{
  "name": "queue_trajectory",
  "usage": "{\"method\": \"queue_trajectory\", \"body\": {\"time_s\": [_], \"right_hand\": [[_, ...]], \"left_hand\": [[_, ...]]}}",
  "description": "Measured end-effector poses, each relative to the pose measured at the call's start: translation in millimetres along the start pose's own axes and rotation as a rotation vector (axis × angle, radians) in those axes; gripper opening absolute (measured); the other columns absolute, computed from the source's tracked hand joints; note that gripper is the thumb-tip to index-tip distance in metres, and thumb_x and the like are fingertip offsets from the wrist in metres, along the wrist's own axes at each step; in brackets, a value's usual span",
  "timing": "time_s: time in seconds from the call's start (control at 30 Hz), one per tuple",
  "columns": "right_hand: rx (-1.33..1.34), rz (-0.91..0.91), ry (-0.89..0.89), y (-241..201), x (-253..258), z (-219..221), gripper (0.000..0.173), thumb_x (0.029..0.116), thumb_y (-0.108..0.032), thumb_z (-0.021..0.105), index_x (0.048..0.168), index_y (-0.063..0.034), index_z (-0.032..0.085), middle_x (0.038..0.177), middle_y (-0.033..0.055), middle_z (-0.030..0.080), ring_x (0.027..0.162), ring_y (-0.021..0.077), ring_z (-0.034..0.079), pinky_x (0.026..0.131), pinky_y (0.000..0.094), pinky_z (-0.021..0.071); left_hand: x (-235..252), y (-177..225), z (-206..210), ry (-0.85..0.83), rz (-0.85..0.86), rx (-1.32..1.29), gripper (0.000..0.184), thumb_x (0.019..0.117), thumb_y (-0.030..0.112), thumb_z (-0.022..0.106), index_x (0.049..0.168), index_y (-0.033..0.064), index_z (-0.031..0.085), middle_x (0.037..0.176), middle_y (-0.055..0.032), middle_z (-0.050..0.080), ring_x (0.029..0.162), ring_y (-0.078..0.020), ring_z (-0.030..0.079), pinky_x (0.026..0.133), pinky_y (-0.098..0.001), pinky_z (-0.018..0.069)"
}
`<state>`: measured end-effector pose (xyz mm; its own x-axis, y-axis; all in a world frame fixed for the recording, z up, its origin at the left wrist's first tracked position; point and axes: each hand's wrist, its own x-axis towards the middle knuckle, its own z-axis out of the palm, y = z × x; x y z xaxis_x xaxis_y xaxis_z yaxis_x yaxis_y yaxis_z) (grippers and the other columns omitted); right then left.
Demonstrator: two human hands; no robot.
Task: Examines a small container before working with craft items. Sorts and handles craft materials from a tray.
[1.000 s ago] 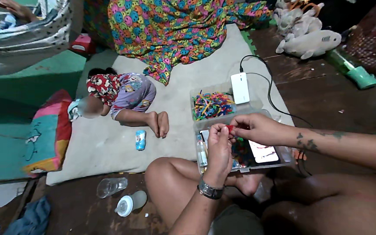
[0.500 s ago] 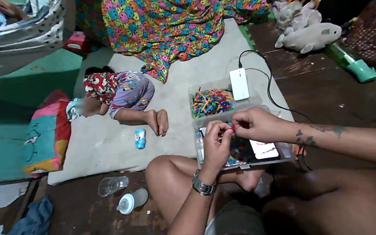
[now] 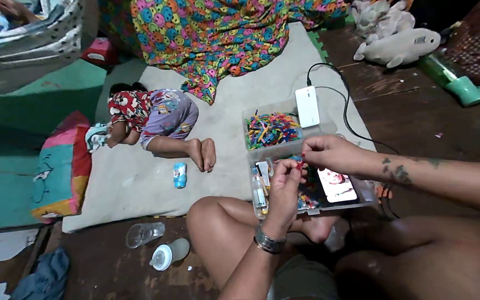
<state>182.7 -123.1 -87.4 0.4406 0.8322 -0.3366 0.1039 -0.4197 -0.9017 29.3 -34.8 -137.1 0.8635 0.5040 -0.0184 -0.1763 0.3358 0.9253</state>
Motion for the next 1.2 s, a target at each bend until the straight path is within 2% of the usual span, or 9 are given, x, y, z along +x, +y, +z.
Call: {"method": "queue_trajectory", "body": {"time_s": [0.07,0.13,0.33,0.47,0.6,0.73,0.93,1.1,1.2], "right_hand": [[-0.012,-0.026,-0.061,2.6,-1.2,1.6,0.005,0.1005,-0.008,0.059,0.097,-0.0057,0.062,0.078,0.005,0.059,0.065,0.0117,0.056,0.062,0.0303,0.049],[-0.057,-0.101,-0.123,5.4,-2.8,0.7,0.012,0.1,-0.01,0.063,0.111,-0.0058,0.064,0.087,0.0048,0.061,0.071,0.0097,0.059,0.066,0.0289,0.0524],[-0.425,-0.446,-0.068,8.0,-3.4,-1.2,0.011,0.099,-0.015,0.067,0.098,-0.0052,0.07,0.087,0.005,0.067,0.077,0.0114,0.063,0.072,0.0309,0.0543],[-0.594,-0.674,-0.058,11.7,-2.0,-4.8,0.013,0.0985,-0.018,0.067,0.096,-0.0059,0.072,0.088,0.0047,0.067,0.079,0.0128,0.065,0.073,0.0301,0.0568],[-0.496,-0.669,-0.073,9.6,-2.7,-2.8,0.019,0.1001,-0.024,0.065,0.094,-0.0064,0.07,0.088,0.0036,0.064,0.078,0.0095,0.061,0.071,0.0264,0.0533],[-0.397,-0.616,0.015,12.0,-1.2,-1.9,0.022,0.0999,-0.028,0.064,0.089,-0.0085,0.067,0.088,0.0008,0.062,0.075,0.0054,0.059,0.067,0.0231,0.0507],[-0.403,-0.519,0.147,13.9,0.4,-4.9,0.018,0.096,-0.02,0.071,0.084,-0.0081,0.066,0.085,0.0028,0.062,0.073,0.0109,0.061,0.065,0.0302,0.0541],[-0.393,-0.405,0.166,16.6,0.2,-5.3,0.02,0.0967,-0.017,0.071,0.081,-0.0074,0.064,0.085,0.0044,0.062,0.072,0.0143,0.061,0.064,0.0358,0.0531],[-0.378,-0.421,0.155,15.9,-0.5,-4.2,0.021,0.0966,-0.018,0.071,0.079,-0.0083,0.063,0.082,0.0032,0.062,0.069,0.013,0.06,0.062,0.0343,0.0521]], "left_hand": [[0.5,3.9,-0.3,0.047,-0.046,-0.03,0.014,0.1061,0.009,0.041,0.108,0.0071,0.055,0.099,-0.0013,0.063,0.085,-0.0071,0.063,0.075,-0.0229,0.0548],[3.8,8.2,-2.3,0.071,-0.096,-0.09,0.016,0.107,0.009,0.04,0.109,0.0061,0.055,0.098,-0.0022,0.064,0.086,-0.0078,0.064,0.078,-0.0239,0.0552],[7.4,14.0,-4.4,0.126,-0.354,-0.409,0.022,0.1108,0.014,0.032,0.113,0.0067,0.053,0.093,-0.0055,0.064,0.08,-0.0136,0.066,0.073,-0.0273,0.0573],[8.8,6.8,-18.0,0.013,-0.476,-0.671,0.035,0.1083,0.023,0.032,0.097,0.0092,0.061,0.086,-0.0065,0.066,0.075,-0.0173,0.065,0.068,-0.0305,0.0555],[5.4,4.5,-19.9,-0.114,-0.423,-0.75,0.037,0.1067,0.033,0.039,0.086,0.0151,0.063,0.083,-0.0023,0.065,0.075,-0.016,0.065,0.068,-0.0307,0.0546],[5.1,1.4,-18.4,-0.033,-0.367,-0.766,0.03,0.1064,0.023,0.043,0.09,0.0125,0.065,0.086,-0.0051,0.068,0.076,-0.0168,0.067,0.069,-0.0306,0.0561],[0.7,-3.5,-13.8,0.167,-0.21,-0.351,0.015,0.1058,0.008,0.044,0.097,0.0106,0.056,0.09,-0.0037,0.065,0.078,-0.0126,0.065,0.072,-0.0277,0.0569],[-2.2,-9.4,-25.7,0.015,0.239,0.302,0.008,0.0967,0.004,0.058,0.09,0.0045,0.062,0.093,0.0012,0.06,0.091,-0.0036,0.058,0.082,-0.021,0.051],[0.8,-3.1,-28.8,0.047,0.23,0.342,0.01,0.0973,0.003,0.056,0.088,0.0047,0.06,0.087,0.0028,0.058,0.084,-0.0019,0.058,0.078,-0.0207,0.0517]]}}
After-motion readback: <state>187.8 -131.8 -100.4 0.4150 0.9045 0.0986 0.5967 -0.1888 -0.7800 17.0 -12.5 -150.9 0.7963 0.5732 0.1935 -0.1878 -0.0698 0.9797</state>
